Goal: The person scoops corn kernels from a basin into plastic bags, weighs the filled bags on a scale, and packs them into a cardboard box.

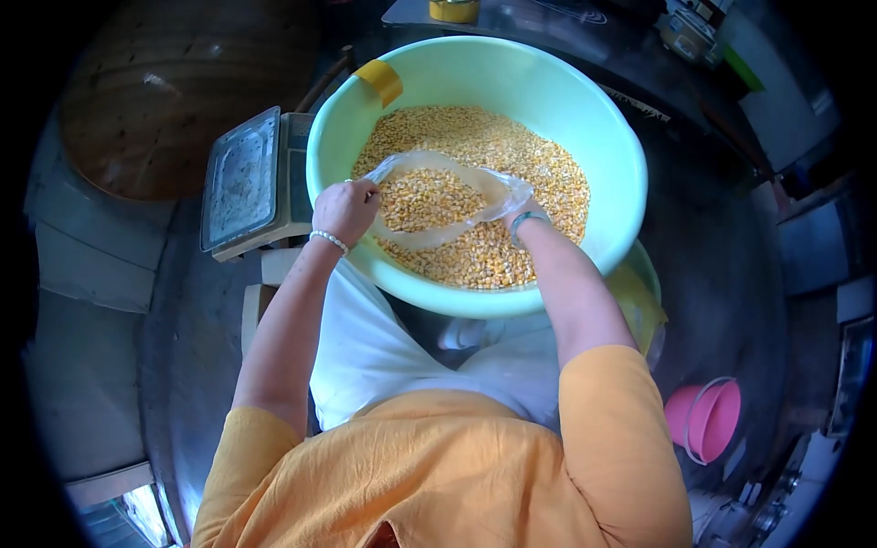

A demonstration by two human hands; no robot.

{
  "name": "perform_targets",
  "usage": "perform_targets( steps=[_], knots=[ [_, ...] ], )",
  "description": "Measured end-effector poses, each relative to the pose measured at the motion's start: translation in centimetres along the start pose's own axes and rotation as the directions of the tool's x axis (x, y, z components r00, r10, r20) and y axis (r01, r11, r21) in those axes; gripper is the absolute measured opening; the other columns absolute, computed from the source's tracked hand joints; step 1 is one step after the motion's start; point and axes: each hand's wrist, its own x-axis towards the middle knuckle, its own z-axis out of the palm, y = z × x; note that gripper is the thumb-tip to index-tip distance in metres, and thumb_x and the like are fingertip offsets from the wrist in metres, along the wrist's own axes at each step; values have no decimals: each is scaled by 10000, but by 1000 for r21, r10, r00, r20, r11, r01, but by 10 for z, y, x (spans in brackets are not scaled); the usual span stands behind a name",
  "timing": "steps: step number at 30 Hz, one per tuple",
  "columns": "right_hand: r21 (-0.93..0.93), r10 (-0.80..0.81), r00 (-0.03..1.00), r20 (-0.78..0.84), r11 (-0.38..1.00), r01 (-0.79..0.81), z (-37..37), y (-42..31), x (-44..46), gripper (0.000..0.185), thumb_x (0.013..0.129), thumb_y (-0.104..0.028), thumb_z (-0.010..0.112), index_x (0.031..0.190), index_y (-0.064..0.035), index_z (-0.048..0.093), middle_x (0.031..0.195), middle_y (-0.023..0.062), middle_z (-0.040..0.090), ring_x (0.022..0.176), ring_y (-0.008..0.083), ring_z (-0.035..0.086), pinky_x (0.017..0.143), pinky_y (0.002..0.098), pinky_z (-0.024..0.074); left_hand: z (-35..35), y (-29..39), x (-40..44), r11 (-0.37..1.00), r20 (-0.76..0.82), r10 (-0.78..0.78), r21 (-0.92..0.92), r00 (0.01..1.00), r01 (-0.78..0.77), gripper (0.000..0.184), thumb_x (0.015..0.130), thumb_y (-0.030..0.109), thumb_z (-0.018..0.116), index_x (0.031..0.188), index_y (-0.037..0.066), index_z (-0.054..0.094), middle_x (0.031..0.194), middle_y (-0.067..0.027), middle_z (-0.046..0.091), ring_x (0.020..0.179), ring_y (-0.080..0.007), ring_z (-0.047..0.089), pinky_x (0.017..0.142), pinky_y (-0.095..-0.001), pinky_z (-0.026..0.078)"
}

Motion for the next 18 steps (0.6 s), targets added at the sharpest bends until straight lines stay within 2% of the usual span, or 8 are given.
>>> perform_targets(
  steps=[3, 6, 7, 8, 10, 13, 16, 18],
  knots=[
    [-133, -22, 998, -60, 991, 14, 9, 21, 23, 533, 804, -467, 581, 1137, -51, 600, 1124, 177, 616, 1032, 308, 597, 854, 373, 460, 1, 0, 0, 1000, -1, -6, -4, 1000, 6, 162, 773, 176, 536, 766, 95, 676, 721, -132, 648, 703, -293, 631, 674, -396, 506],
    [140, -8, 998, -67, 990, 17, -12, 36, 39, 282, 834, -281, 590, 940, -21, 612, 791, 134, 619, 706, 258, 600, 628, 389, 497, -1, 1, 0, 1000, 3, -9, -14, 1000, 9, 167, 776, 178, 535, 760, 87, 674, 724, -131, 650, 707, -294, 632, 678, -393, 507],
    [331, 104, 987, -119, 942, -59, -21, 33, 45, 253, 835, -295, 617, 797, -48, 576, 587, 49, 506, 482, 167, 488, 408, 366, 402, -2, 1, 0, 1000, 5, -5, -15, 1000, 6, 171, 779, 177, 533, 758, 83, 674, 729, -131, 651, 709, -293, 633, 681, -391, 508],
    [483, 149, 977, -153, 874, -58, -27, 34, 46, 290, 837, -317, 623, 740, -47, 574, 565, 49, 510, 459, 164, 480, 408, 354, 391, -3, 1, 0, 1000, 3, -3, -17, 1000, 3, 174, 782, 175, 531, 757, 79, 674, 733, -132, 652, 711, -291, 634, 683, -390, 509],
    [742, 246, 950, -191, 670, -25, -73, -12, 5, 386, 841, -360, 634, 627, -45, 571, 522, 48, 518, 413, 158, 465, 409, 328, 367, -5, 2, -1, 1000, 7, -13, -17, 1000, 13, 180, 787, 172, 527, 754, 72, 674, 741, -133, 654, 716, -287, 635, 687, -388, 509],
    [836, 93, 988, -120, 547, 50, -116, -60, -28, 408, 870, -339, 613, 580, -77, 494, 491, -21, 417, 373, 85, 335, 364, 268, 263, -9, 3, 0, 999, 43, -33, -6, 999, 33, 187, 794, 167, 523, 754, 68, 675, 748, -134, 657, 725, -277, 637, 691, -386, 510],
    [608, -235, 962, -141, 746, 271, -114, -120, -48, 389, 882, -330, 597, 607, -63, 526, 490, -32, 416, 388, 63, 338, 367, 234, 278, -7, 5, 0, 999, 56, -32, 2, 998, 32, 191, 802, 165, 519, 756, 71, 679, 748, -132, 659, 729, -270, 640, 695, -382, 510],
    [348, -508, 860, -34, 801, 487, -79, -138, -34, 350, 875, -322, 588, 687, -28, 603, 554, 48, 547, 455, 150, 501, 441, 280, 410, -6, 3, 0, 1000, 32, -15, 8, 999, 14, 192, 807, 164, 518, 756, 75, 681, 748, -129, 661, 731, -268, 642, 696, -380, 511]
  ],
)
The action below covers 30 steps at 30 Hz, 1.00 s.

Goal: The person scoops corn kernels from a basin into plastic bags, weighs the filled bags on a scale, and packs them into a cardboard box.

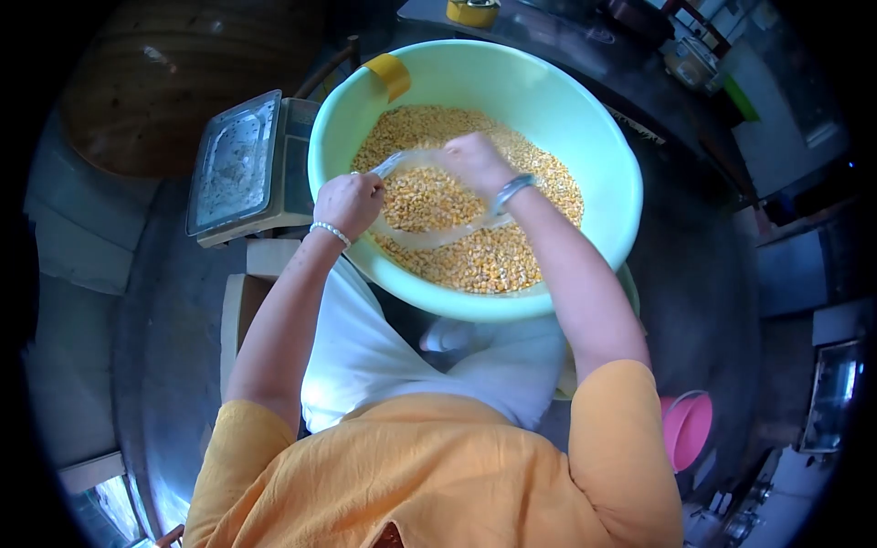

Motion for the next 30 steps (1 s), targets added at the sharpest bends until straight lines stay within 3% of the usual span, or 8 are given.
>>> perform_targets(
  steps=[2, 9, 16, 19, 22, 23, 26, 30],
  knots=[
    [-348, -196, 978, 72, 914, 209, 35, -9, 4, 333, 851, -342, 588, 800, -22, 664, 765, 149, 655, 696, 286, 632, 638, 373, 500, 1, -1, -1, 999, -22, 8, -31, 1000, -9, 194, 811, 164, 517, 759, 79, 683, 747, -126, 661, 732, -270, 643, 697, -381, 511],
    [-684, 95, 990, 109, 729, 5, 85, 18, 20, 305, 851, -308, 557, 858, -26, 672, 945, 183, 645, 886, 332, 623, 789, 425, 492, 1, -6, 0, 995, -30, -22, -95, 999, 19, 165, 799, 173, 551, 848, 82, 680, 784, -136, 660, 756, -285, 638, 721, -390, 501],
    [-622, -555, 831, -34, 662, 417, 55, 11, -9, 108, 764, -134, 625, 833, -53, 645, 898, 122, 629, 882, 289, 596, 782, 390, 486, 1, -1, -1, 983, -214, -20, -181, 977, -20, 638, 721, 226, 702, 1266, 75, 407, 987, -169, 628, 837, -337, 632, 714, -392, 509],
    [-736, -707, 703, -77, 516, 438, 43, 18, -14, 286, 716, -118, 679, 991, -85, 605, 1092, 122, 573, 1059, 287, 528, 883, 420, 435, -7, 11, 7, 992, 52, -113, -47, 992, 116, 915, 727, 350, 698, 1410, 12, 192, 972, -155, 637, 854, -293, 644, 718, -360, 516],
    [-832, -587, 787, -188, 522, 190, 40, 23, -21, 548, 684, -174, 727, 1187, -124, 515, 1296, 130, 439, 1222, 307, 405, 968, 485, 357, -1, 22, 20, 981, 290, -192, 36, 937, 190, 891, 788, 298, 603, 1436, -25, 84, 971, -156, 663, 899, -235, 652, 743, -328, 518],
    [-811, -464, 855, -234, 578, 92, 38, 35, -22, 706, 688, -231, 744, 1304, -152, 409, 1417, 118, 291, 1310, 286, 291, 994, 522, 320, 12, 22, 22, 975, 281, -221, 57, 934, 213, 768, 784, 246, 597, 1399, -17, 220, 984, -150, 663, 916, -235, 651, 756, -326, 518],
    [-605, -63, 875, -479, 746, -278, 35, 47, -19, 584, 716, -249, 740, 1234, -116, 502, 1288, 141, 467, 1225, 295, 422, 983, 502, 354, 18, 19, 27, 978, 307, -204, 21, 929, 208, 459, 765, 150, 605, 1195, 11, 530, 1009, -149, 658, 941, -255, 646, 792, -331, 514],
    [49, 468, 838, -280, 879, -475, 24, 108, 4, 244, 815, -213, 653, 1006, -69, 602, 786, 88, 587, 666, 199, 561, 569, 355, 440, 30, 14, 32, 928, 240, -282, -176, 929, 328, 182, 733, 78, 590, 884, 26, 676, 993, -179, 651, 941, -326, 625, 814, -379, 505]
  ],
)
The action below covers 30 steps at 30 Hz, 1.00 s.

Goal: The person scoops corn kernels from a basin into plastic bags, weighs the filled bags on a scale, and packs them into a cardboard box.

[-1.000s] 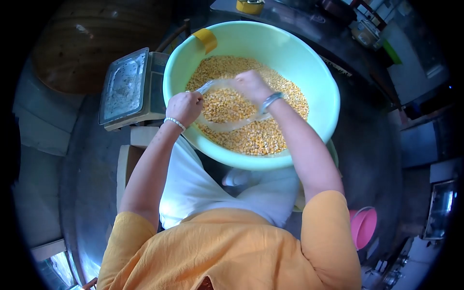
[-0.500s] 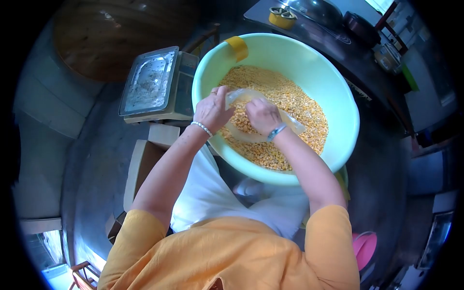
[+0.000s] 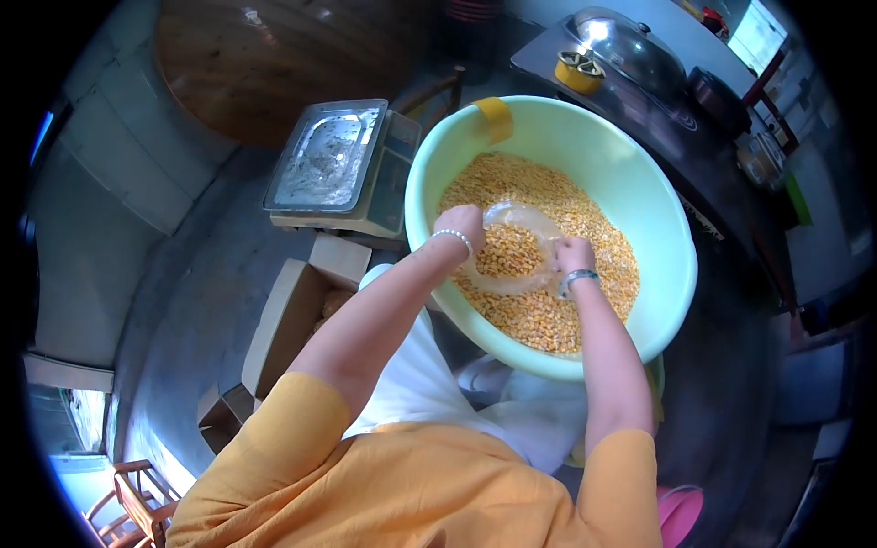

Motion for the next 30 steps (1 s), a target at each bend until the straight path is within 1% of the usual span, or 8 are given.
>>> perform_targets(
  steps=[2, 3, 9, 11, 17, 28, 29, 30],
  knots=[
    [393, 147, 987, 67, 905, -162, 2, -9, -1, 148, 861, -203, 593, 858, -54, 601, 511, 9, 490, 336, 105, 420, 294, 254, 299, -1, -2, 6, 989, -35, -67, -131, 997, 62, 219, 758, 114, 580, 929, 7, 667, 981, -204, 646, 944, -338, 620, 832, -388, 492],
    [516, 198, 978, 57, 833, -199, -2, -29, -12, 121, 882, -134, 541, 870, -37, 612, 512, -18, 445, 328, 70, 327, 299, 237, 219, 1, -2, 15, 969, -39, -127, -218, 991, 115, 220, 769, 120, 579, 936, 6, 667, 989, -206, 645, 956, -338, 618, 843, -387, 489],
    [708, 19, 990, 139, 697, -112, -31, -68, 5, 129, 890, -130, 521, 770, -90, 550, 498, -62, 350, 343, 39, 278, 308, 229, 188, -1, -10, 24, 844, -79, -230, -512, 970, 158, 259, 778, 198, 569, 915, 3, 673, 905, -211, 647, 881, -340, 623, 799, -387, 480],
    [700, -3, 990, 144, 707, -100, -42, -82, 3, 144, 892, -128, 513, 750, -104, 522, 499, -64, 355, 344, 37, 279, 308, 227, 188, 5, -15, 30, 830, -181, -202, -553, 962, 70, 289, 745, 219, 588, 882, -23, 667, 767, -209, 650, 733, -329, 641, 700, -369, 487],
    [706, -78, 992, 99, 708, -15, -65, -152, -18, 123, 887, -117, 521, 769, -80, 524, 519, -62, 368, 350, 38, 281, 316, 214, 207, -50, -5, 19, 744, -220, -115, -666, 969, -62, 282, 774, 204, 600, 890, -45, 663, 715, -158, 638, 657, -233, 618, 671, -354, 487],
    [572, -376, 897, 234, 799, 186, -28, -345, -32, 119, 911, -120, 510, 847, -45, 577, 528, -76, 354, 379, 19, 256, 340, 195, 196, -205, -82, -26, 431, -269, -234, -890, 934, -148, 276, 846, 145, 620, 1028, -62, 609, 859, -118, 642, 717, -163, 610, 656, -308, 495],
    [552, -398, 870, 289, 812, 189, -15, -353, -23, 116, 911, -115, 510, 851, -42, 578, 536, -73, 363, 392, 18, 260, 352, 200, 192, -210, -93, -28, 430, -315, -262, -885, 912, -182, 201, 855, 195, 634, 917, 4, 620, 668, -27, 526, 580, -76, 484, 548, -223, 425],
    [534, -399, 857, 326, 826, 181, 1, -361, -19, 121, 912, -119, 511, 852, -38, 578, 537, -71, 367, 399, 19, 261, 354, 203, 188, -212, -107, -27, 408, -333, -293, -891, 896, -197, 187, 865, 183, 623, 914, 3, 620, 665, -24, 528, 579, -78, 485, 537, -212, 409]
  ],
)
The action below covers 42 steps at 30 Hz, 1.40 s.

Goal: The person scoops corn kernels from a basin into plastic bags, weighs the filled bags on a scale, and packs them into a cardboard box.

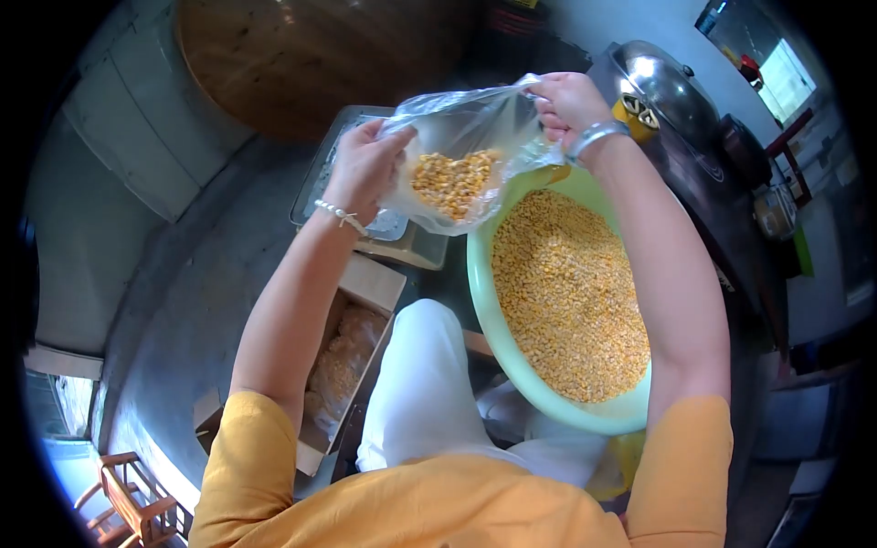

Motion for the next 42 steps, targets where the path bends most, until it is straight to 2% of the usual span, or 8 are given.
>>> perform_targets(
  steps=[19, 23, 26, 28, 30, 32, 34, 42],
  knots=[
    [-238, 33, 996, -86, 970, -53, 179, 64, 194, 118, 850, -88, 585, 940, -24, 629, 668, 17, 543, 534, 101, 467, 474, 246, 388, -105, -136, 106, 985, -383, -125, 65, 915, 161, 246, 822, 188, 611, 963, -12, 584, 674, -45, 569, 453, -110, 502, 444, -254, 407],
    [-776, -435, 896, 92, 533, 338, 173, 82, 197, 350, 780, -94, 606, 1127, -52, 600, 1022, 127, 639, 888, 261, 626, 751, 353, 506, -123, -148, 106, 951, -357, -105, 236, 928, 199, 401, 752, 210, 636, 1077, -13, 558, 746, -114, 644, 532, -192, 610, 529, -320, 485],
    [-659, -764, 478, 434, 93, 747, 172, 95, 157, 330, 707, -43, 551, 1028, -70, 623, 1101, 104, 602, 1068, 279, 533, 926, 385, 427, -133, -151, 97, 741, -295, 273, 672, 916, -4, 461, 775, 141, 641, 1187, 2, 485, 966, -128, 623, 793, -209, 621, 680, -308, 493],
    [-539, -618, 329, 714, -186, 821, 177, 103, 122, 359, 691, -27, 562, 1032, -113, 635, 1114, 81, 609, 1182, 255, 469, 982, 410, 361, -130, -130, 74, 319, -32, 699, 908, 714, -272, 465, 776, 125, 637, 1201, 23, 480, 1090, -145, 595, 994, -262, 587, 821, -337, 473],
    [-383, -332, 270, 904, -343, 858, 175, 120, 105, 375, 703, -35, 559, 1060, -118, 636, 1133, 71, 597, 1237, 248, 406, 1001, 472, 310, -124, -118, 65, 192, 254, 579, 881, 775, -432, 425, 780, 193, 655, 1163, 73, 513, 1206, -117, 540, 1181, -289, 464, 1010, -451, 318],
    [-632, -132, 638, 759, -385, 672, 161, 125, 98, 334, 738, -83, 557, 1057, -131, 646, 1175, 48, 575, 1211, 237, 422, 989, 500, 286, -119, -115, 64, -20, 542, 327, 823, 774, -567, 411, 787, 248, 660, 1145, 95, 526, 1188, -99, 556, 1185, -274, 471, 1034, -503, 268],
    [-793, 98, 876, 472, -388, 470, 141, 113, 94, 342, 776, -100, 540, 1097, -147, 647, 1252, 55, 535, 1227, 237, 404, 1000, 529, 245, -116, -113, 61, -84, 490, 102, 871, 866, -483, 386, 802, 307, 646, 1126, 122, 546, 1185, -81, 563, 1212, -264, 454, 1038, -557, 223],
    [-755, -517, 641, 567, -16, 656, 77, 110, 10, 409, 708, -4, 531, 1095, -122, 591, 1061, 82, 576, 1099, 250, 487, 910, 378, 353, -32, -116, -63, 217, 536, 449, 711, 715, -669, 389, 701, 222, 704, 1048, 99, 578, 1134, -115, 564, 1097, -283, 517, 991, -513, 298]
  ],
)
